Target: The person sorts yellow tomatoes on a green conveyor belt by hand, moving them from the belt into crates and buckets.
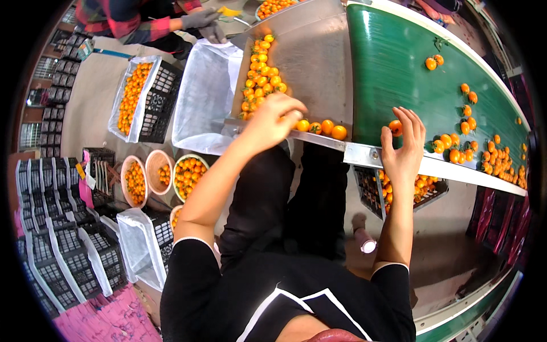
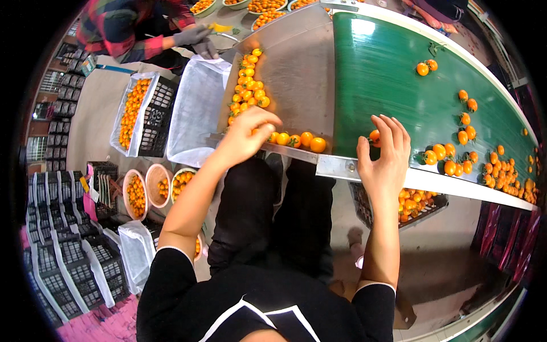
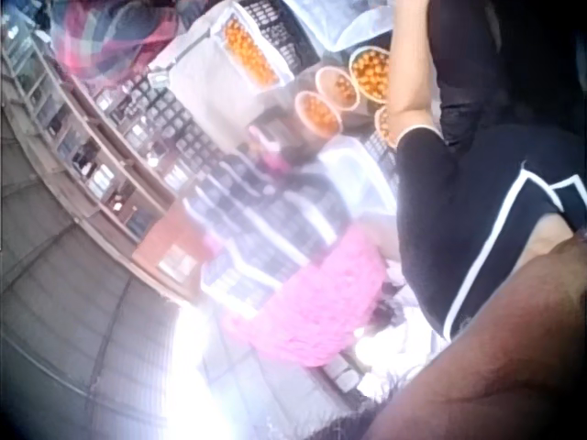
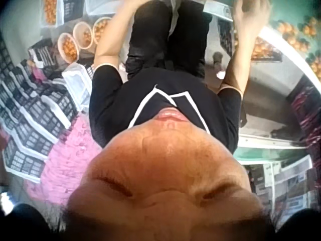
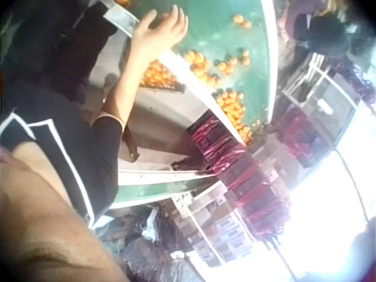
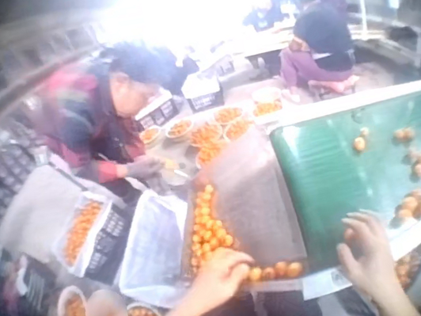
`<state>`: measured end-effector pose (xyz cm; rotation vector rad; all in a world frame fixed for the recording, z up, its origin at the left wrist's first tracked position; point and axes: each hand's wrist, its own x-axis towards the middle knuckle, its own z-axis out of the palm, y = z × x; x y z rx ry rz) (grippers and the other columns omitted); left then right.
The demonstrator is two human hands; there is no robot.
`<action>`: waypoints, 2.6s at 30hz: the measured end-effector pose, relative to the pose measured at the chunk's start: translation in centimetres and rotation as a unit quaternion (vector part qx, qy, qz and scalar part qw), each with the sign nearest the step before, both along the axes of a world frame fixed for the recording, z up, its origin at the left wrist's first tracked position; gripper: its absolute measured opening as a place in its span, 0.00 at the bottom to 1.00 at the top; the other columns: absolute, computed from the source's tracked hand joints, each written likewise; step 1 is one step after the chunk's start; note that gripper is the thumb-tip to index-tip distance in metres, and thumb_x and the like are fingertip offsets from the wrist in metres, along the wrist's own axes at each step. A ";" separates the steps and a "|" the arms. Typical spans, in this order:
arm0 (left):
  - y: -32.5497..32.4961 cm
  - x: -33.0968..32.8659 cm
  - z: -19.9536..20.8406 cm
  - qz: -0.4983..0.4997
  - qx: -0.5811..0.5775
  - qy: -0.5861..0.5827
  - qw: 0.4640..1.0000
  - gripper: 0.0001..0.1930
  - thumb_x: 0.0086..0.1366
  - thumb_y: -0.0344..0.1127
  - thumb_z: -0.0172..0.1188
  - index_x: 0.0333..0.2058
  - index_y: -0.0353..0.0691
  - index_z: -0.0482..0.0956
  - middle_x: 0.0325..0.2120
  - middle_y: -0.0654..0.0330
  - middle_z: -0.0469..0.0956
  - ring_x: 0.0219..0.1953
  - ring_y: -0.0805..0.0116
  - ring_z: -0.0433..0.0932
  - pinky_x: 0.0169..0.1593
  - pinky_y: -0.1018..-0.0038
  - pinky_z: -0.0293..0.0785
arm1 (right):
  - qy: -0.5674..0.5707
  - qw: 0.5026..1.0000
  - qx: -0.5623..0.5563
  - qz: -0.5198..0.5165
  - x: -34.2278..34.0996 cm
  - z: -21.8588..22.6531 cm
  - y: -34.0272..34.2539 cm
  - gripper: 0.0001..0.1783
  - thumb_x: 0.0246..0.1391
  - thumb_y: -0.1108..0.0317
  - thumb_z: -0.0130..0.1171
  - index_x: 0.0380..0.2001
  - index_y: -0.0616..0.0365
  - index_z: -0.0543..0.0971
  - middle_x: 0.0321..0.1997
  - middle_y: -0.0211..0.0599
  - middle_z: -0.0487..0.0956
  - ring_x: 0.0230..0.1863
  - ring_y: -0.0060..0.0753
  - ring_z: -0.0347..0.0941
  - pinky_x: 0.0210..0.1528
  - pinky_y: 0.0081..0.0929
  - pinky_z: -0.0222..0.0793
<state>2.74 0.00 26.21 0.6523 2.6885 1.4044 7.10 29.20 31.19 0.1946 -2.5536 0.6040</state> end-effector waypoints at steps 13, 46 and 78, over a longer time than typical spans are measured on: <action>-0.7 10.0 1.2 0.151 -0.074 0.140 0.976 0.08 0.61 0.33 0.55 0.34 0.34 0.78 0.34 0.49 0.77 0.40 0.46 0.76 0.43 0.60 0.74 | 0.024 1.000 0.005 0.000 1.3 1.3 0.2 0.17 0.50 0.68 0.60 0.45 0.57 0.78 0.49 0.42 0.77 0.57 0.48 0.68 0.60 0.41 0.63; 0.3 22.7 -24.1 -0.377 -0.319 -0.437 0.752 0.23 0.62 0.42 0.58 0.52 0.36 0.77 0.48 0.50 0.78 0.50 0.57 0.77 0.51 0.64 0.72 | -0.129 0.978 0.134 0.093 1.4 4.3 1.3 0.27 0.46 0.70 0.56 0.53 0.58 0.73 0.61 0.46 0.69 0.67 0.55 0.57 0.70 0.52 0.44; 0.8 20.7 -21.8 -0.319 -0.255 -0.479 0.778 0.24 0.60 0.46 0.59 0.51 0.36 0.78 0.46 0.49 0.79 0.48 0.56 0.77 0.49 0.63 0.72 | -0.126 0.916 0.160 0.345 -0.3 7.4 -1.6 0.20 0.44 0.62 0.64 0.43 0.52 0.77 0.53 0.36 0.74 0.60 0.41 0.66 0.68 0.56 0.49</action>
